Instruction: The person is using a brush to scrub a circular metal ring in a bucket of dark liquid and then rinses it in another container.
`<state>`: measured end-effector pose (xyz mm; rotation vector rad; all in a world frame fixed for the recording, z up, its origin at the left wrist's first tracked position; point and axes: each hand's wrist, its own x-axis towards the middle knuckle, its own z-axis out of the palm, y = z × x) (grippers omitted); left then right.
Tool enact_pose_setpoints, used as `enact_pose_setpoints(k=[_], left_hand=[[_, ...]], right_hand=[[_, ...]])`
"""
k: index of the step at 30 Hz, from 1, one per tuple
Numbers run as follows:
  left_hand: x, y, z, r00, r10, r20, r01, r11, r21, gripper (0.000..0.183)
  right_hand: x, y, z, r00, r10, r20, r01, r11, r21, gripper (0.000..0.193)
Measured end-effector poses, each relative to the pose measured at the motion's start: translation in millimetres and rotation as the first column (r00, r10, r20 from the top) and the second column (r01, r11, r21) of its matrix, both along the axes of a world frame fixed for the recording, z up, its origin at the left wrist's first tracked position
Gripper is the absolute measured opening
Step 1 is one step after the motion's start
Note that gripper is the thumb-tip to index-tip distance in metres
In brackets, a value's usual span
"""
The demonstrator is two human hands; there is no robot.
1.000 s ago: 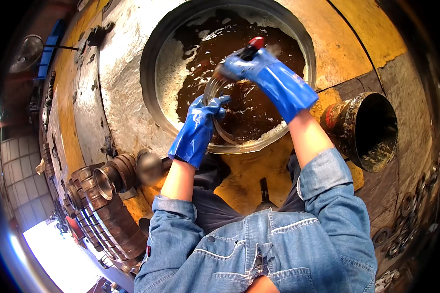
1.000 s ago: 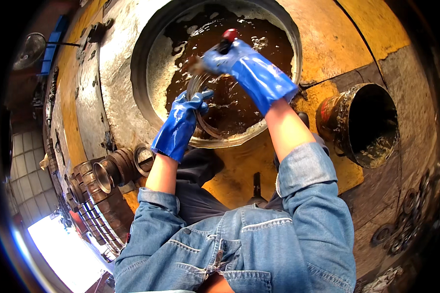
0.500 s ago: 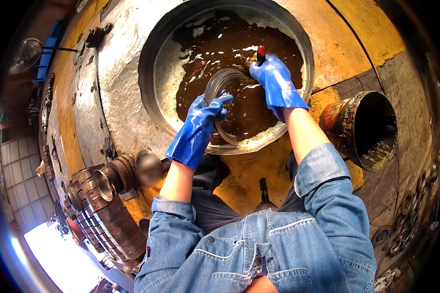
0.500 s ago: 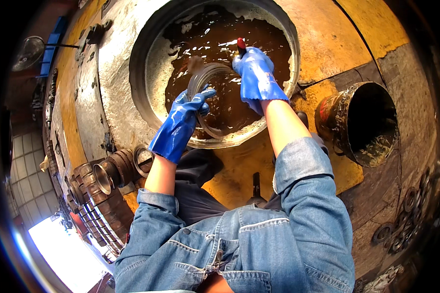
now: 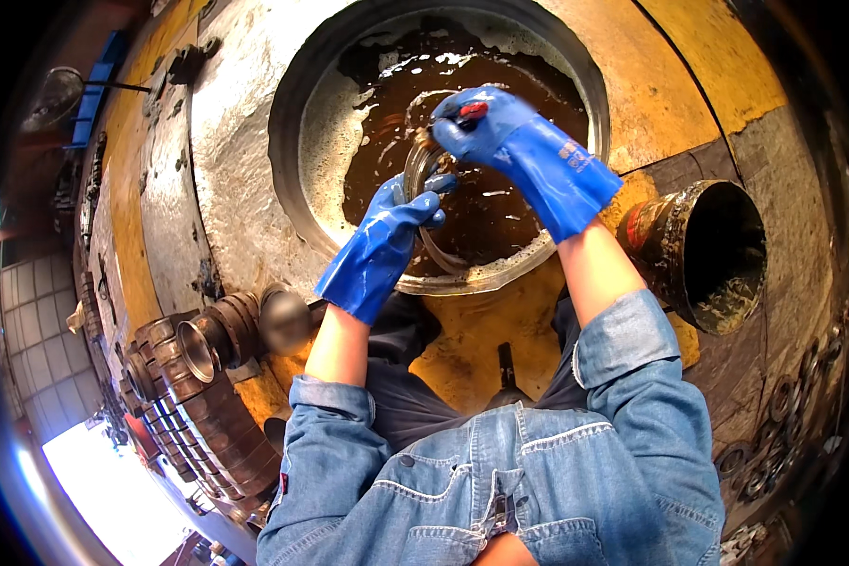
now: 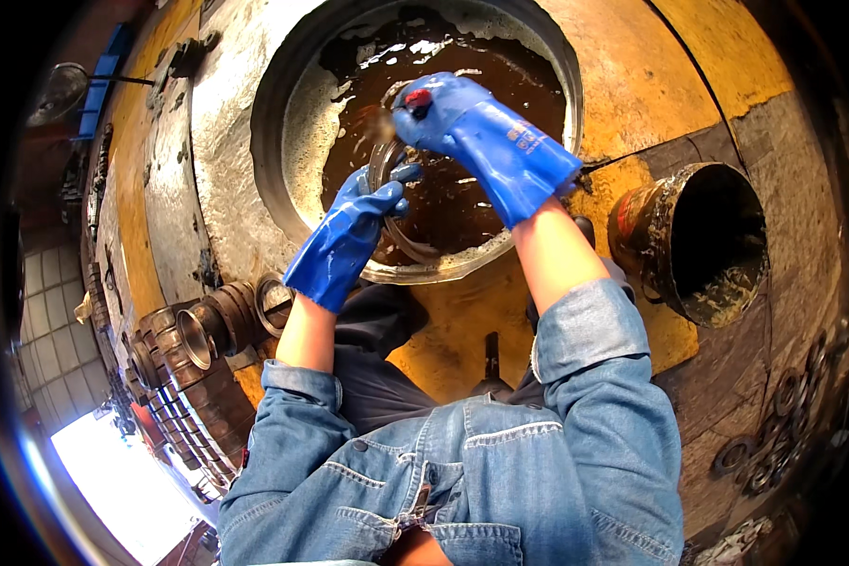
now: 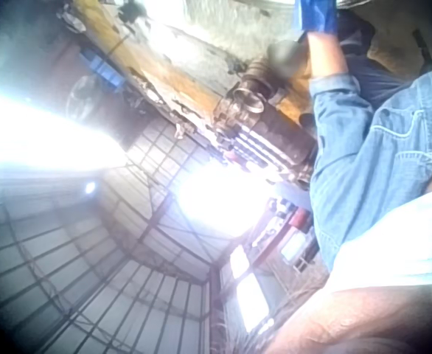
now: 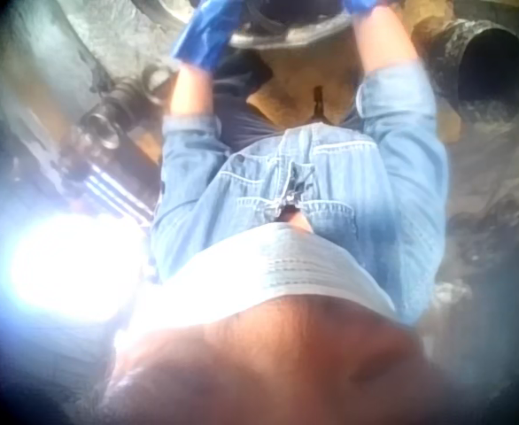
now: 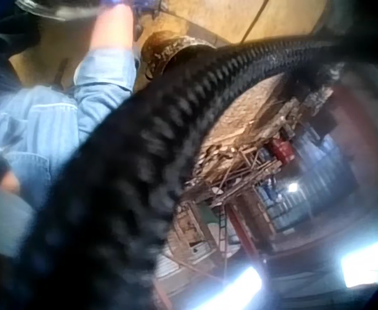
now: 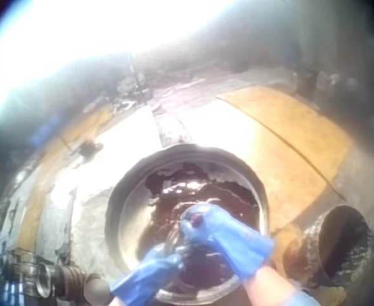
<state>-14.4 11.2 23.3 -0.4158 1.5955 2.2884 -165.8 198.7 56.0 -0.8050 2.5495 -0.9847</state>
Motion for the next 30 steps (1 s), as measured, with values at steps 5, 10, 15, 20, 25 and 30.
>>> enact_pose_setpoints(k=[5,10,15,20,25,30], left_hand=[[-1.3,-5.4,-6.3,0.997,0.003,-0.075,-0.002,1.000,0.011,0.048],[1.9,-14.0,-15.3,0.998,-0.049,-0.032,0.048,0.998,-0.052,0.047],[-1.7,4.3,9.2,1.000,-0.007,-0.018,0.006,1.000,-0.027,0.048],[-8.1,5.2,5.7,0.997,-0.041,0.059,0.044,0.998,-0.055,0.047],[-21.1,17.7,-3.3,0.991,-0.078,0.111,0.073,0.996,0.042,0.042],[-13.5,34.5,1.1,0.983,0.065,-0.174,-0.059,0.997,0.042,0.042]], right_hand=[[25.3,-9.8,31.1,0.891,0.349,0.289,-0.312,0.935,-0.167,0.030],[20.7,-20.2,10.4,0.964,0.134,0.231,-0.108,0.987,-0.118,0.032],[8.8,17.0,-23.4,0.842,-0.316,0.437,0.440,0.871,-0.218,0.034],[11.1,42.2,-55.2,0.754,-0.507,0.418,0.587,0.805,-0.081,0.034],[-4.2,45.6,-79.0,0.766,-0.575,0.288,0.564,0.816,0.127,0.045],[2.6,48.2,-33.7,0.628,-0.670,0.395,0.759,0.639,-0.122,0.042]])
